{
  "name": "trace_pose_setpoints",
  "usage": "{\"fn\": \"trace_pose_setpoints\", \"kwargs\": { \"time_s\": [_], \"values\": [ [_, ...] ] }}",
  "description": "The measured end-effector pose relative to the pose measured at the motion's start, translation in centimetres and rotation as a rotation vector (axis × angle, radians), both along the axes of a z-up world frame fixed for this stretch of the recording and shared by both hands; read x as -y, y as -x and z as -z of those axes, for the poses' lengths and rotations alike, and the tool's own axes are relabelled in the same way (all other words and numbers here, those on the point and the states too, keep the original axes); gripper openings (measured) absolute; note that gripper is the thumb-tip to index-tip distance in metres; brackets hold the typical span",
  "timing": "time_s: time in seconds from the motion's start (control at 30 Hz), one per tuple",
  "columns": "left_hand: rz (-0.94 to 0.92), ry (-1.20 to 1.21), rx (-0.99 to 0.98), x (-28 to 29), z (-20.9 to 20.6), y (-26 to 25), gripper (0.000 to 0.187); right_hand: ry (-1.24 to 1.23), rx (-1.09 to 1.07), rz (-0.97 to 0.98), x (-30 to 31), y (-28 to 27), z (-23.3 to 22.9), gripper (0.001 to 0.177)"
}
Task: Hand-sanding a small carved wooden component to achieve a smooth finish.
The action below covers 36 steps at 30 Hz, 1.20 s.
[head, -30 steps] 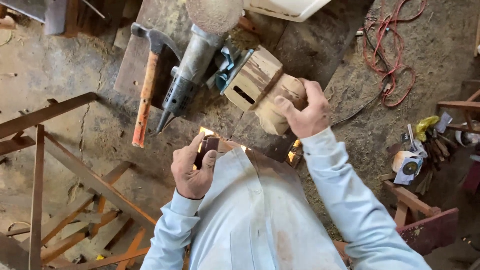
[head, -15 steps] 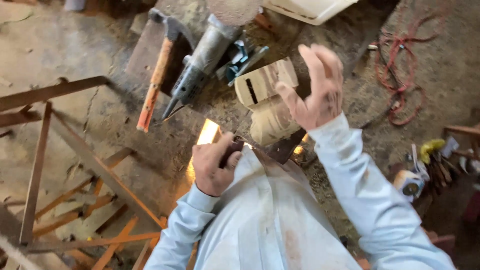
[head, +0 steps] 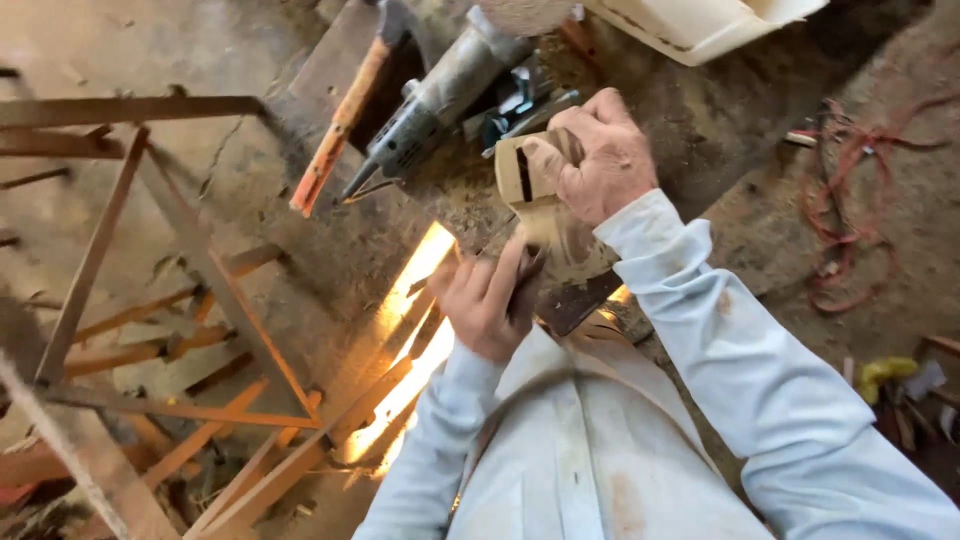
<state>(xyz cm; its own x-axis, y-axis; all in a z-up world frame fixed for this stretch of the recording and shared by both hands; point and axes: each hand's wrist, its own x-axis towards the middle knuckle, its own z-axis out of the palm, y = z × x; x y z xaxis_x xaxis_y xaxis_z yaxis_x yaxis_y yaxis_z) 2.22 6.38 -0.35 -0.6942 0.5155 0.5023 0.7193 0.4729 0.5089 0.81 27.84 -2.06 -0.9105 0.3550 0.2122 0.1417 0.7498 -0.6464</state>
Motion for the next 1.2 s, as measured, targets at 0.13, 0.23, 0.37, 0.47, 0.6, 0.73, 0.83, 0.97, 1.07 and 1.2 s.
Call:
{"fn": "trace_pose_setpoints", "kwargs": {
  "time_s": [0.13,0.23,0.37,0.47,0.6,0.73,0.83,0.97,1.07,1.2],
  "values": [
    [-0.052,-0.013,0.012,0.7,1.6,-1.4,0.037,-0.05,0.018,-0.003,-0.3,-0.2,0.5,0.042],
    [-0.115,0.039,-0.081,-2.1,-0.6,0.3,0.033,0.0,0.033,-0.037,0.0,0.0,0.3,0.04],
    [-0.124,0.042,-0.069,0.1,0.0,-2.6,0.026,0.015,0.003,-0.013,0.1,0.5,0.4,0.033],
    [-0.07,0.014,-0.103,-1.3,-0.7,-1.6,0.027,0.022,0.031,-0.004,-0.5,0.0,0.6,0.036],
    [-0.153,-0.006,-0.015,-2.7,0.9,-1.1,0.027,-0.026,0.001,-0.036,-0.5,0.3,1.2,0.042],
    [-0.044,-0.003,0.046,0.9,2.9,-3.2,0.036,0.01,0.055,-0.012,-0.5,0.4,0.9,0.04],
    [-0.088,0.009,-0.011,-0.5,2.3,-1.4,0.034,-0.016,-0.015,-0.017,0.0,-0.1,1.3,0.038],
    [-0.015,0.031,0.14,1.2,1.8,-1.9,0.039,0.066,-0.008,-0.014,0.1,0.2,0.3,0.04],
    [0.025,0.038,0.153,0.5,2.2,0.0,0.036,-0.008,-0.022,0.003,-0.3,0.5,0.8,0.038],
    [0.03,0.014,0.265,-1.1,2.5,2.1,0.042,0.022,-0.055,-0.012,-0.1,0.2,0.4,0.04]
  ]
}}
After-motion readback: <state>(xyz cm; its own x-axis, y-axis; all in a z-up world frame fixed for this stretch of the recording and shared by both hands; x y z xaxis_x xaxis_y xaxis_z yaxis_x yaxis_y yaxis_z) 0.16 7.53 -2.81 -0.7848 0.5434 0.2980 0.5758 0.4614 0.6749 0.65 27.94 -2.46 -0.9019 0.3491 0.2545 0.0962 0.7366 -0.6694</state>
